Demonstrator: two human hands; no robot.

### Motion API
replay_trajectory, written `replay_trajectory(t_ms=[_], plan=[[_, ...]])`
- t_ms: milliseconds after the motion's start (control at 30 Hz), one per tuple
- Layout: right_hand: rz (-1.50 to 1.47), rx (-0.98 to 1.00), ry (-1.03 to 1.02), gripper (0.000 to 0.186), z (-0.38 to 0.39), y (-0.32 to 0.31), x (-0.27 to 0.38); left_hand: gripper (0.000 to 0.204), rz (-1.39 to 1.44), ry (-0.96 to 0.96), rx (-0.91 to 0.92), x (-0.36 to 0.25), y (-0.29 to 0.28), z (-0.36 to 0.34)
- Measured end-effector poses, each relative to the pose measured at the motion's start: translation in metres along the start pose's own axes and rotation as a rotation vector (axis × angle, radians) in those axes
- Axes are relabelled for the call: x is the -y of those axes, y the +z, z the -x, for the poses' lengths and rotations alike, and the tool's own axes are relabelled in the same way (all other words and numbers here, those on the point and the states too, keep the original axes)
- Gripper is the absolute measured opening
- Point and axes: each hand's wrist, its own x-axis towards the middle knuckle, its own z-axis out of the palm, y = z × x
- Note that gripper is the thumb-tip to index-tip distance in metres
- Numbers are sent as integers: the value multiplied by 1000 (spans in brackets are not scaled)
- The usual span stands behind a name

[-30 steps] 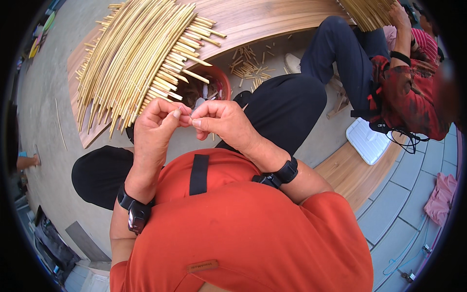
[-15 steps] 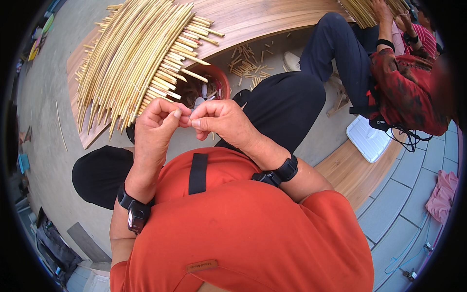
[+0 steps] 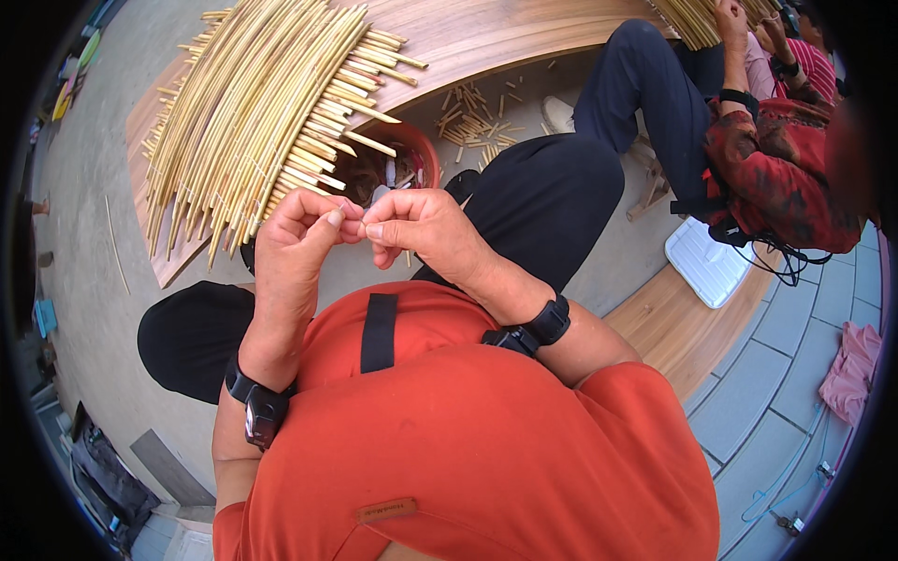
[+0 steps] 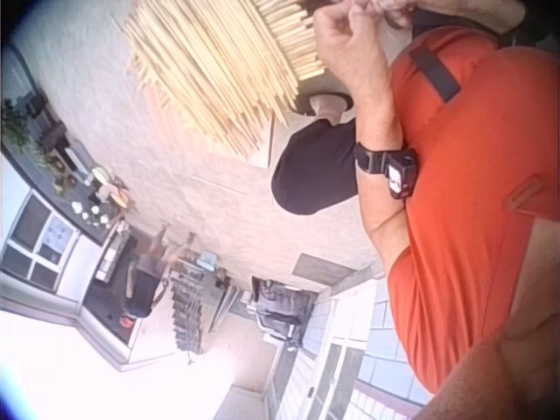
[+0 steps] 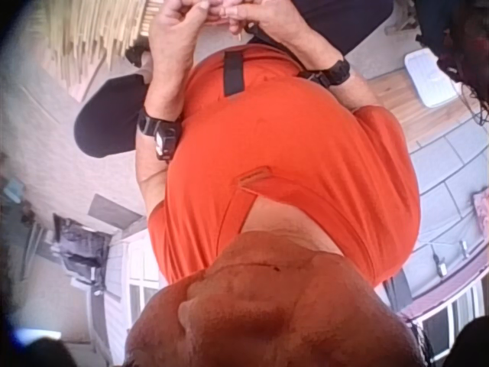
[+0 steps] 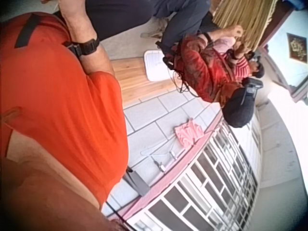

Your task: The person weaves a wooden mat by threading a long string through small holes in thin wooden slats and tying them together by hand.

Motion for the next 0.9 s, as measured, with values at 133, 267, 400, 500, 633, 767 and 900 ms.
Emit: replay_trajectory(t_ms=[133, 267, 400, 500, 633, 767, 900], plan=[[1, -3, 7, 9, -1, -1, -1, 5, 2, 5, 1, 1, 0, -1], [-3, 6, 4, 9, 1, 0, 1, 5, -4, -1, 5, 0, 0, 0], [2, 4, 15, 9, 1, -1, 0, 5, -7, -3, 5, 0, 0, 0], [3, 22, 23, 11, 1, -2, 1, 3, -1, -4, 28, 1, -2, -1], [4, 25, 23, 10, 1, -2, 1, 3, -1, -2, 28, 2, -2, -1], [-8, 27, 17, 9, 1, -2, 0, 4, 20, -15, 14, 3, -2, -1], [5, 4, 2, 9, 0, 1, 1, 6, 106, -72, 5, 7, -4, -3]])
